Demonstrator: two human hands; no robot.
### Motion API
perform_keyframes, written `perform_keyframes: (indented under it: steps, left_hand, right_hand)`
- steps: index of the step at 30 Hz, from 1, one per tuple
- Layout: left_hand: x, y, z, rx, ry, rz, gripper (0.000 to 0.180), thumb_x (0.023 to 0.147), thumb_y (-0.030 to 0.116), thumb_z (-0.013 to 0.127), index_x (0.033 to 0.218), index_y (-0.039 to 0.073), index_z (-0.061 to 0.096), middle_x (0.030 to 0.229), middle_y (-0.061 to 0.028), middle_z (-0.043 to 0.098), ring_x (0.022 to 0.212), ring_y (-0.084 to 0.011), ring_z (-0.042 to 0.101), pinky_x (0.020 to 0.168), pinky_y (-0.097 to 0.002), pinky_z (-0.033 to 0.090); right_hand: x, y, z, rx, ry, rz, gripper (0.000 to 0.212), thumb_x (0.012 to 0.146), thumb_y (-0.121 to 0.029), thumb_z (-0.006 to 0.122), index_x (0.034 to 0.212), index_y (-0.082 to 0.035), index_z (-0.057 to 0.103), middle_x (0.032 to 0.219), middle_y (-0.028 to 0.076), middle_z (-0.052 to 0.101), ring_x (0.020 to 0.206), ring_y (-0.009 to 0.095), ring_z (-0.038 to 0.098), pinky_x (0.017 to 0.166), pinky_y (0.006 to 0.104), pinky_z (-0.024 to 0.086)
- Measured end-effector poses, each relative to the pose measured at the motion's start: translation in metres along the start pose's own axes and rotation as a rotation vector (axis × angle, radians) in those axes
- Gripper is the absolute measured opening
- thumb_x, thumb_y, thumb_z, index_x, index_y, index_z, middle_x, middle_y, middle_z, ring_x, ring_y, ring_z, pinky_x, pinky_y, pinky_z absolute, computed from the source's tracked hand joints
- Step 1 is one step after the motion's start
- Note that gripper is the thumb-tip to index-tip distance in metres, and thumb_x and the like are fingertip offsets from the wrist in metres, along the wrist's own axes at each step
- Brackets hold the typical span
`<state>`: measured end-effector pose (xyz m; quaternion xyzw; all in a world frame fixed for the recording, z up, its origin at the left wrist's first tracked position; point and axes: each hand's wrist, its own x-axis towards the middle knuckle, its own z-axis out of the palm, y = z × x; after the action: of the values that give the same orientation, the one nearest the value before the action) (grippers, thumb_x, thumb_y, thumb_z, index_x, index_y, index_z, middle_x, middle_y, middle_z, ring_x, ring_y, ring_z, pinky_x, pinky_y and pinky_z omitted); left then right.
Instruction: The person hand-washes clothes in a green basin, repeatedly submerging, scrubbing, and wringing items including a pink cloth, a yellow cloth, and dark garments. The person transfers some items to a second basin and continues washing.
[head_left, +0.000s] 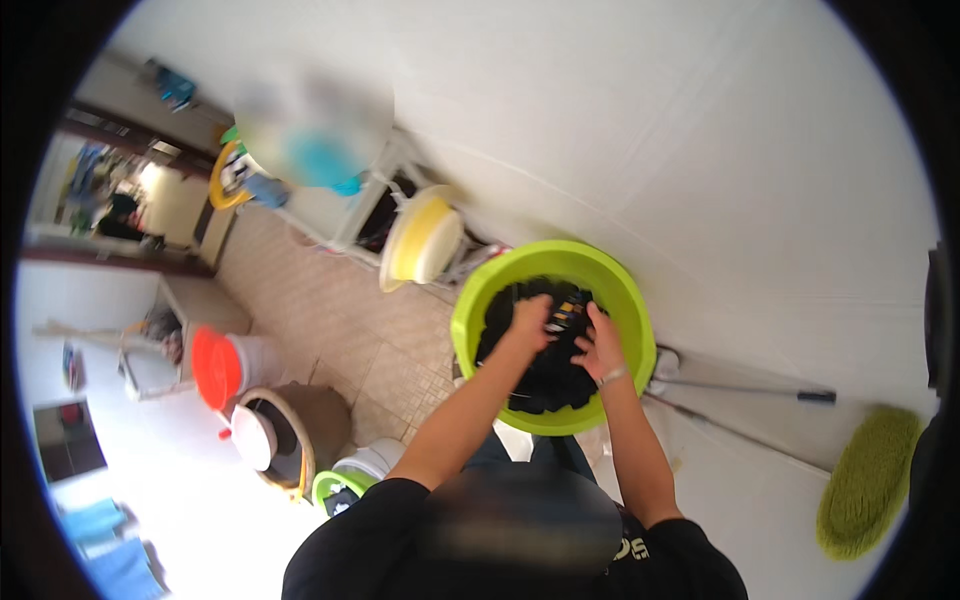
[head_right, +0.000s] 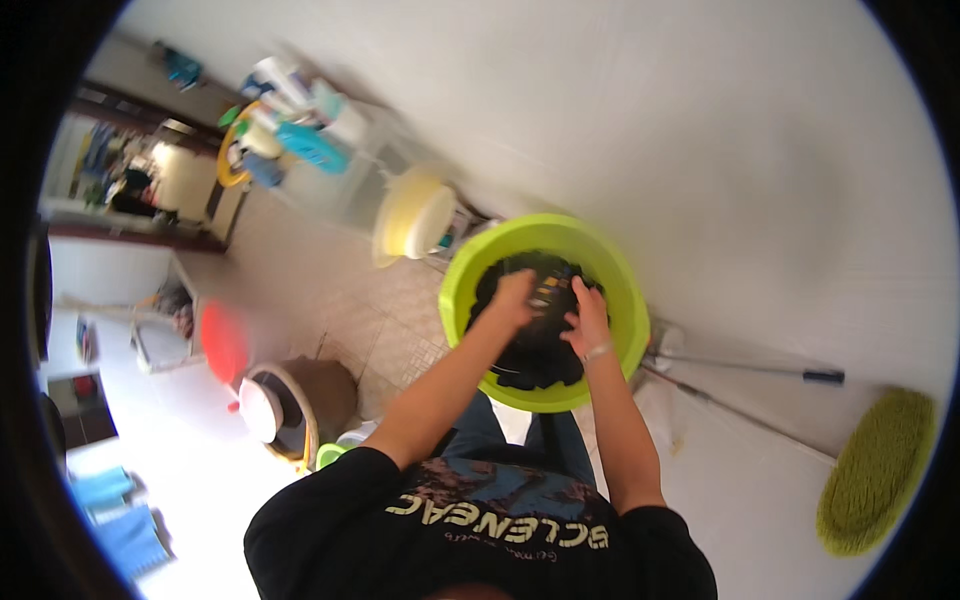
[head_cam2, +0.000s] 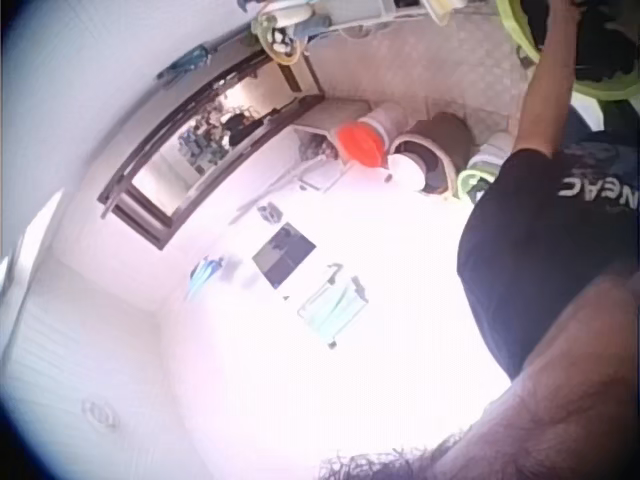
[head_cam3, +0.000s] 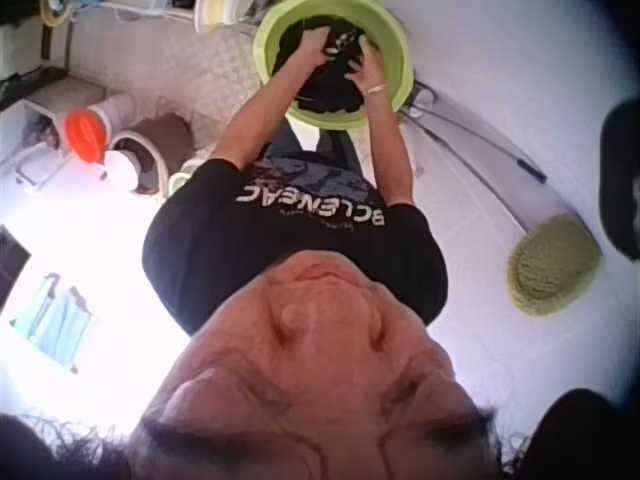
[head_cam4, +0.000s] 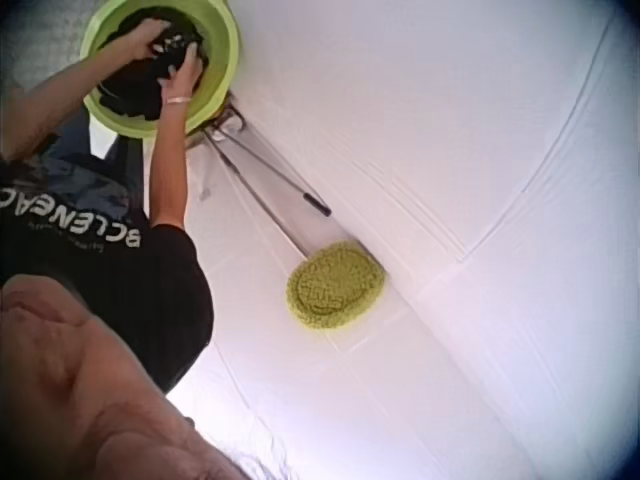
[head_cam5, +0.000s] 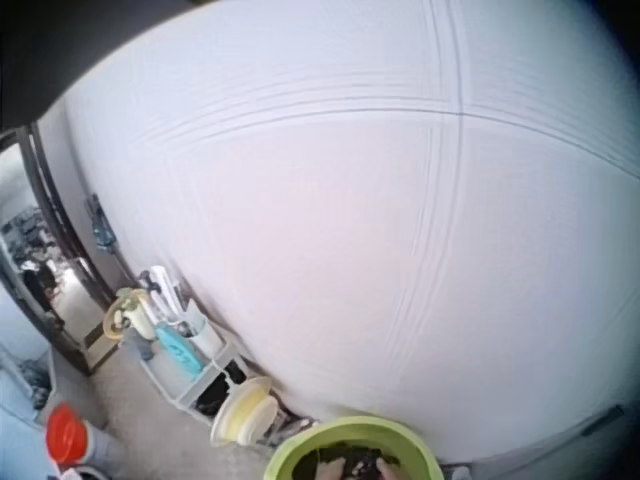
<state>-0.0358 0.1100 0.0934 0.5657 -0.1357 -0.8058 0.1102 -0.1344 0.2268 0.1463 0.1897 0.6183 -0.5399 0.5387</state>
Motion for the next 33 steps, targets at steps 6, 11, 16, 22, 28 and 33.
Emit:
perform_keyframes:
  steps: [6,11,16,22,28,33]
  left_hand:
    - [-0.051,-0.018,0.023,1.641,-0.050,0.547,0.053,0.079,0.041,0.064,0.106,-0.005,0.063,0.102,-0.0282,0.070,0.099,-0.0434,0.068,0.091,-0.0582,0.046]
    - [-0.032,0.008,-0.026,0.438,-0.587,0.398,0.077,0.081,0.053,0.073,0.134,-0.002,0.058,0.134,-0.0189,0.057,0.127,-0.0332,0.049,0.101,-0.0517,0.042]
    - [-0.035,-0.024,-0.020,-0.365,-0.697,0.004,0.082,0.089,0.057,0.069,0.155,0.022,0.037,0.144,-0.0127,0.050,0.122,-0.0377,0.054,0.108,-0.0566,0.041]
    - [-0.010,-0.014,0.008,-0.382,-1.141,0.070,0.061,0.089,0.047,0.072,0.137,0.013,0.055,0.133,-0.0126,0.061,0.114,-0.0304,0.064,0.100,-0.0479,0.051]
    - [-0.039,0.018,0.046,0.146,-0.716,0.184,0.043,0.076,0.024,0.084,0.109,0.003,0.067,0.098,-0.0105,0.069,0.089,-0.0243,0.067,0.077,-0.0411,0.056]
    - [-0.074,0.049,0.065,0.597,-0.730,0.208,0.035,0.069,0.012,0.087,0.098,0.002,0.071,0.092,-0.0104,0.071,0.079,-0.0236,0.067,0.067,-0.0397,0.055]
  right_hand:
    - [0.019,0.039,-0.006,0.392,-0.700,0.161,0.048,0.097,-0.049,0.060,0.128,-0.012,0.061,0.127,0.009,0.065,0.118,0.029,0.061,0.101,0.0476,0.049]
    - [0.027,0.039,-0.027,0.658,-0.641,0.405,0.052,0.084,-0.029,0.071,0.130,-0.009,0.057,0.121,0.011,0.060,0.107,0.027,0.058,0.080,0.0339,0.057]
    - [-0.048,0.032,-0.002,1.186,-1.016,0.529,0.075,0.080,-0.031,0.074,0.139,0.002,0.042,0.123,0.013,0.055,0.108,0.023,0.059,0.086,0.0374,0.061]
    - [-0.062,0.027,0.002,1.272,-0.998,0.685,0.086,0.078,-0.037,0.082,0.143,0.002,0.040,0.131,0.016,0.053,0.109,0.026,0.059,0.092,0.0370,0.058]
    - [-0.087,-0.008,-0.003,1.007,-0.885,0.616,0.082,0.079,-0.041,0.082,0.138,0.001,0.043,0.121,0.014,0.052,0.101,0.025,0.052,0.086,0.0372,0.053]
    - [-0.053,-0.010,-0.022,0.452,-0.833,0.433,0.055,0.086,-0.032,0.077,0.125,-0.001,0.053,0.100,0.010,0.059,0.085,0.022,0.055,0.067,0.0341,0.049]
